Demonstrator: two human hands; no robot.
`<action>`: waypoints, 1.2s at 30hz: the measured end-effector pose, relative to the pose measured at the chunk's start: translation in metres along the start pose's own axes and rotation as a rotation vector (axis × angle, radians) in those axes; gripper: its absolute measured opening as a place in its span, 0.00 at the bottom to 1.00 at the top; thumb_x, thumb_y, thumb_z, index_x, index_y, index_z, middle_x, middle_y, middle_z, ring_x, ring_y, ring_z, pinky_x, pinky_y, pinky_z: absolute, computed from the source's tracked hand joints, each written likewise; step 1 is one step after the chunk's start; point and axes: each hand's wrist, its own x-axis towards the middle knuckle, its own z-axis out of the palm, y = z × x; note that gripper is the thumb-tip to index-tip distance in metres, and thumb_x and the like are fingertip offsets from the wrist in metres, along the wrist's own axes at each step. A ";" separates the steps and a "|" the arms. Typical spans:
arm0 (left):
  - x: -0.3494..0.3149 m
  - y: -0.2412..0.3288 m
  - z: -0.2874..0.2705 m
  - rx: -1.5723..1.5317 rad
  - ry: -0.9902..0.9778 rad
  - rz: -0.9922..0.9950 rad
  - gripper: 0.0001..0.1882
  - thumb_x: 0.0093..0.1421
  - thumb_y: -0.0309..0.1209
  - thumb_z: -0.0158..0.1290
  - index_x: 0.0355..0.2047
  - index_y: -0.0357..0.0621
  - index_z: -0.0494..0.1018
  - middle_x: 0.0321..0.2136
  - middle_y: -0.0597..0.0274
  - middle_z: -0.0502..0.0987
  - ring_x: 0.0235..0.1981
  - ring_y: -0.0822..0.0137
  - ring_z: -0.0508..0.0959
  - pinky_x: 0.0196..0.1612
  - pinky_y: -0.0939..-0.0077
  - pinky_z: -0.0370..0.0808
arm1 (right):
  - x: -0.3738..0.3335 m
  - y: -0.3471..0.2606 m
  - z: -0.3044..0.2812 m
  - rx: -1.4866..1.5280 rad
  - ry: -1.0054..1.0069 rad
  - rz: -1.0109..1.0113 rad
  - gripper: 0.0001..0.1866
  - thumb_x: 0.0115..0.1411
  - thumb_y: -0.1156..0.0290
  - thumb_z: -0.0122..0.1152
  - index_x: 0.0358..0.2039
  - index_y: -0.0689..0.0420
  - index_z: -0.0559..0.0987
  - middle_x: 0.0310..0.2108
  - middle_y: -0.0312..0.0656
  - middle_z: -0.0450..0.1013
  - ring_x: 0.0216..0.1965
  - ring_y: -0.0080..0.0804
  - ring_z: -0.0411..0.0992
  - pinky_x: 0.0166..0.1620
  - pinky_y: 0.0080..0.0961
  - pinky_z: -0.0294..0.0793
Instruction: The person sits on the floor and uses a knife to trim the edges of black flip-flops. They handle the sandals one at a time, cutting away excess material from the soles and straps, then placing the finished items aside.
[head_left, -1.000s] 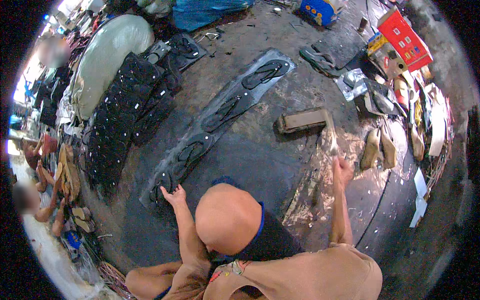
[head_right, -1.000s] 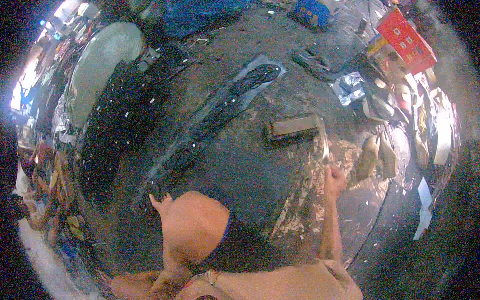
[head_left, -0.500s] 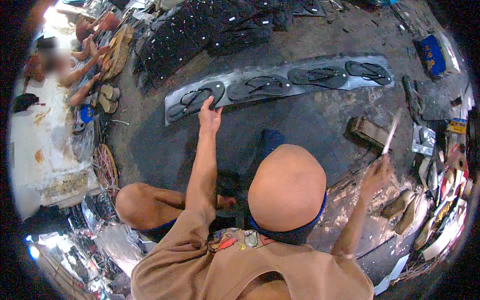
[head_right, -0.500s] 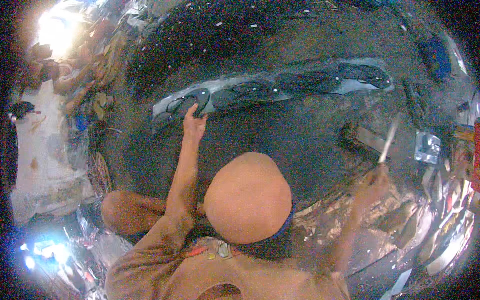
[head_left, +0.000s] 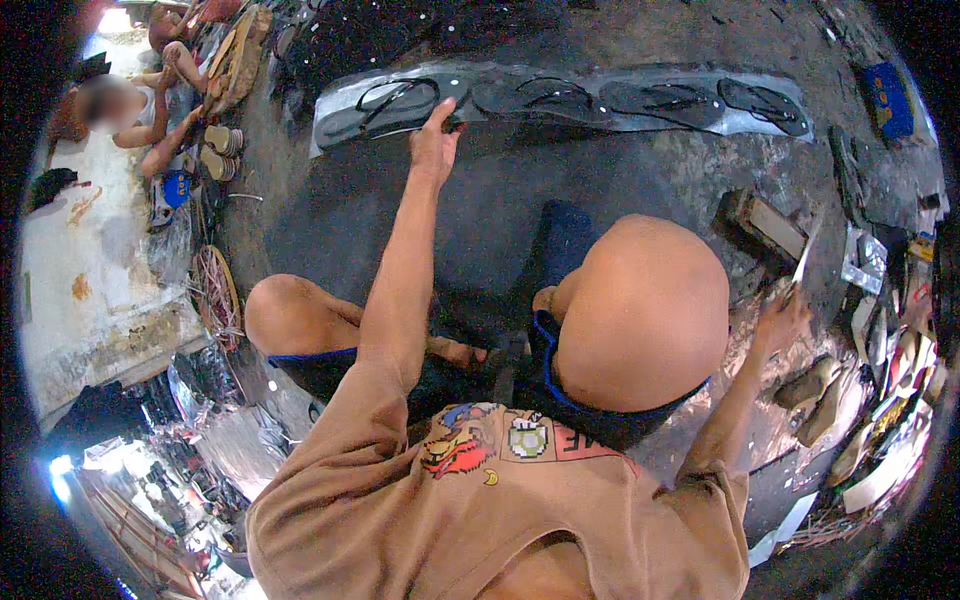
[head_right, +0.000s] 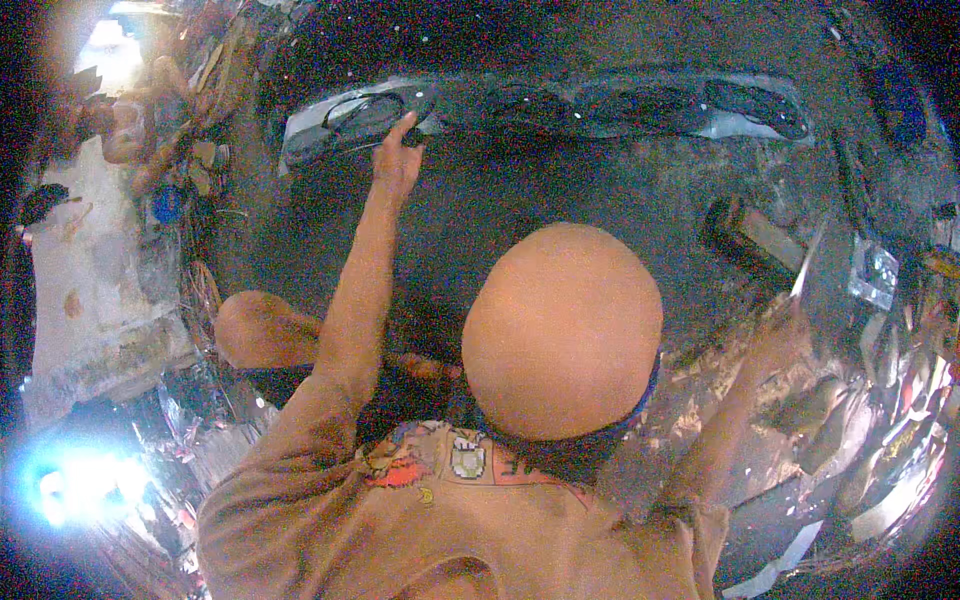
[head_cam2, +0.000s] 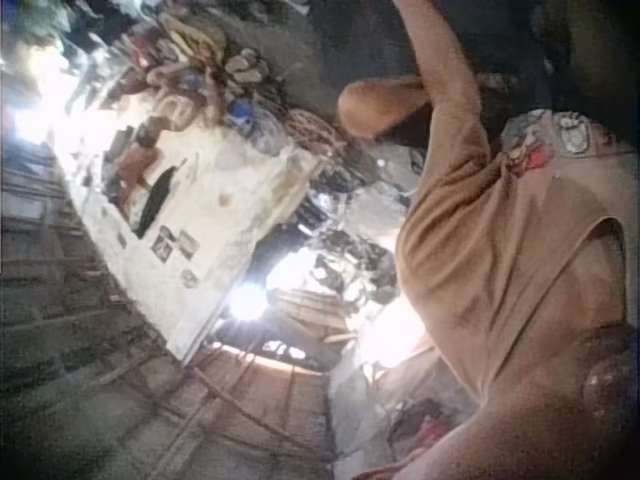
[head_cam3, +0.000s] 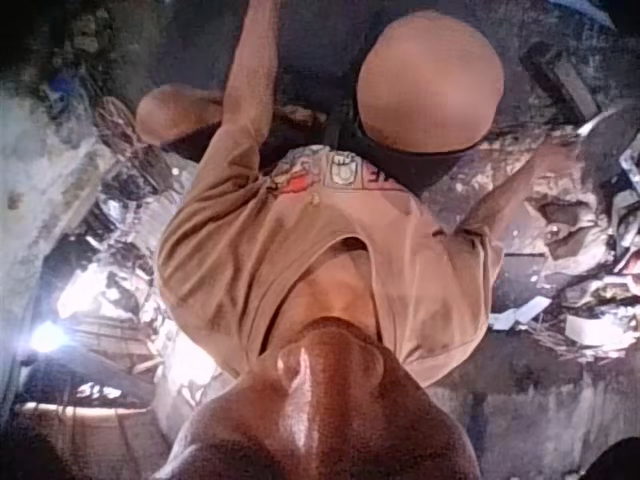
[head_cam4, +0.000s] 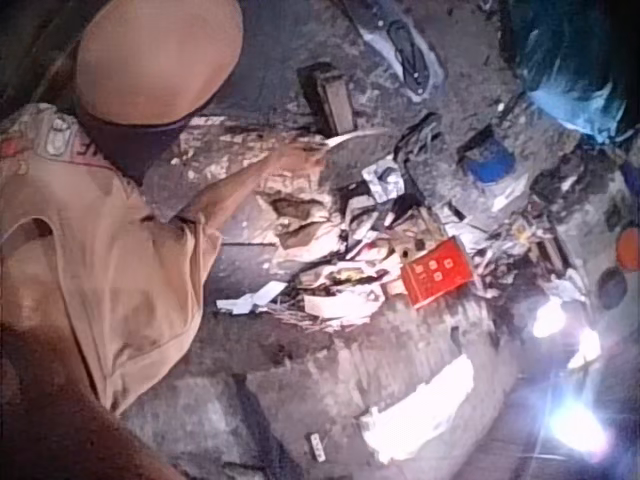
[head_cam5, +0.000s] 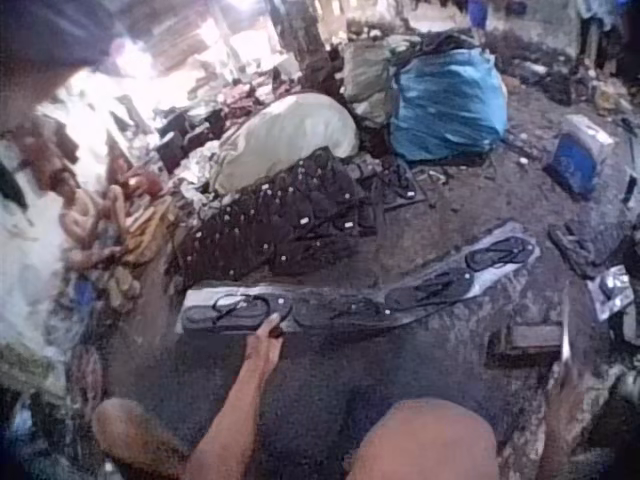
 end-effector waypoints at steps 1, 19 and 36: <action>-0.001 0.001 0.008 0.152 0.022 0.072 0.19 0.58 0.24 0.66 0.49 0.44 0.75 0.47 0.63 0.80 0.51 0.63 0.78 0.53 0.58 0.75 | -0.006 -0.003 0.000 0.014 -0.019 -0.071 0.25 0.64 0.62 0.63 0.61 0.52 0.79 0.48 0.53 0.75 0.51 0.55 0.71 0.56 0.49 0.69; -0.013 -0.008 0.060 -0.110 0.391 0.011 0.31 0.63 0.47 0.64 0.56 0.38 0.71 0.53 0.55 0.75 0.52 0.57 0.78 0.50 0.47 0.80 | -0.050 -0.019 -0.016 1.116 -0.034 0.851 0.21 0.66 0.57 0.67 0.48 0.63 0.85 0.35 0.41 0.82 0.31 0.27 0.78 0.36 0.26 0.77; -0.006 -0.042 0.046 0.144 0.321 0.043 0.36 0.61 0.48 0.66 0.56 0.30 0.71 0.54 0.50 0.76 0.48 0.54 0.81 0.43 0.53 0.86 | 0.036 0.014 0.013 -0.080 0.061 0.246 0.24 0.65 0.69 0.61 0.63 0.50 0.78 0.66 0.59 0.64 0.63 0.58 0.66 0.62 0.45 0.69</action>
